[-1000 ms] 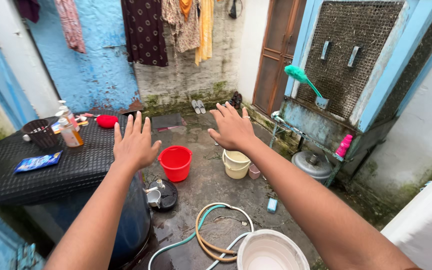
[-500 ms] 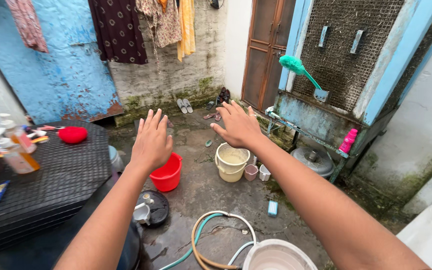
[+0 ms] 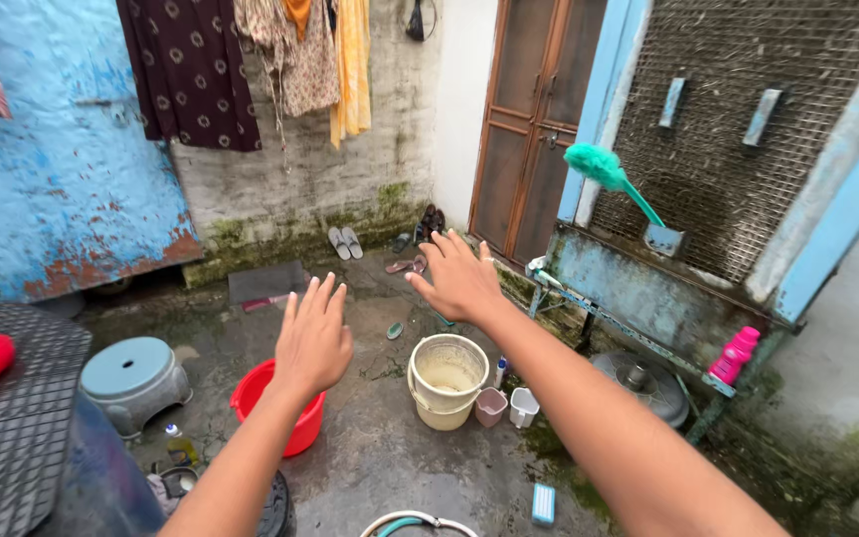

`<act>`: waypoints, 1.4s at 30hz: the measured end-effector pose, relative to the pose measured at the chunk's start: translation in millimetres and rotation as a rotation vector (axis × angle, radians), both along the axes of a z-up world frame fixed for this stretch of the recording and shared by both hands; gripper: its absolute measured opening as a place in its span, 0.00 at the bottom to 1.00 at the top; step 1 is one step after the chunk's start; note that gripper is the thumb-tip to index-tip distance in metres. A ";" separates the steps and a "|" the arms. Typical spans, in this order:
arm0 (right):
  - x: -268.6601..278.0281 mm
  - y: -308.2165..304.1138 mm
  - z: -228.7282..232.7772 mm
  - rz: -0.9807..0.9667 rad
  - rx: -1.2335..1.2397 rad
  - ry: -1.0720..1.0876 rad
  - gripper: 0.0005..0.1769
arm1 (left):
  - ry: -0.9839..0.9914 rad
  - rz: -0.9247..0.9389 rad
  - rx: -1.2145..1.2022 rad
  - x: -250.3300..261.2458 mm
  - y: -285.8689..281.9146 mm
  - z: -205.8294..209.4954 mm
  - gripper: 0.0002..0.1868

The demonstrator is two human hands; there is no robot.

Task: The person takes a robe and a towel from a drying rack and hangs them onto a series of wall-mounted hooks.

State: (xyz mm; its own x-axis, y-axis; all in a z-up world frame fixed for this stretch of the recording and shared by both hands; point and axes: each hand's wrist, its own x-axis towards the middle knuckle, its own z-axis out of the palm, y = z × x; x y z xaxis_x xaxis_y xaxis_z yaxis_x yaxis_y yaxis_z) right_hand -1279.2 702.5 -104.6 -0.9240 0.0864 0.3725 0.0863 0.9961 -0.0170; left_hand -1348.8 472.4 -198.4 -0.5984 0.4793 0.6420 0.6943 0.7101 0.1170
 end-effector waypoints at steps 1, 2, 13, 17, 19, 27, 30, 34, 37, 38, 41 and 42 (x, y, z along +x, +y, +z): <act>-15.5 4.3 -2.1 0.001 -0.008 -0.005 0.39 | -0.006 0.001 0.000 -11.9 3.8 -1.1 0.36; -28.5 8.9 -4.5 0.002 -0.008 -0.011 0.39 | 0.001 0.038 -0.032 -24.8 5.1 -1.4 0.34; -147.9 68.2 -22.1 -0.066 -0.112 -0.035 0.40 | 0.015 -0.025 -0.033 -202.0 59.0 4.9 0.33; -211.8 106.7 -3.4 -0.149 -0.104 -0.009 0.39 | 0.032 -0.068 -0.037 -284.7 91.2 25.5 0.32; -245.0 120.7 3.8 -0.189 -0.088 0.000 0.39 | 0.050 -0.085 -0.036 -325.6 104.1 36.5 0.33; -323.6 152.5 -9.4 -0.258 -0.109 -0.010 0.37 | -0.034 -0.157 -0.103 -424.4 149.9 36.3 0.34; -352.2 170.3 -7.6 -0.300 -0.120 -0.024 0.35 | -0.084 -0.173 -0.134 -452.7 170.7 35.6 0.34; -400.2 202.7 -6.1 -0.312 -0.101 -0.024 0.35 | -0.086 -0.199 -0.129 -499.5 203.1 33.6 0.34; -440.3 230.0 -4.3 -0.307 -0.096 -0.009 0.35 | -0.039 -0.232 -0.066 -542.6 227.8 30.1 0.33; -453.8 238.1 -4.6 -0.307 -0.093 -0.009 0.35 | -0.053 -0.215 -0.087 -557.5 237.4 29.0 0.33; -497.0 267.0 -1.3 -0.308 -0.086 -0.019 0.35 | -0.058 -0.182 -0.103 -607.5 268.4 32.2 0.33; -511.4 277.8 0.2 -0.299 -0.084 -0.017 0.35 | -0.057 -0.169 -0.106 -623.0 279.1 32.1 0.34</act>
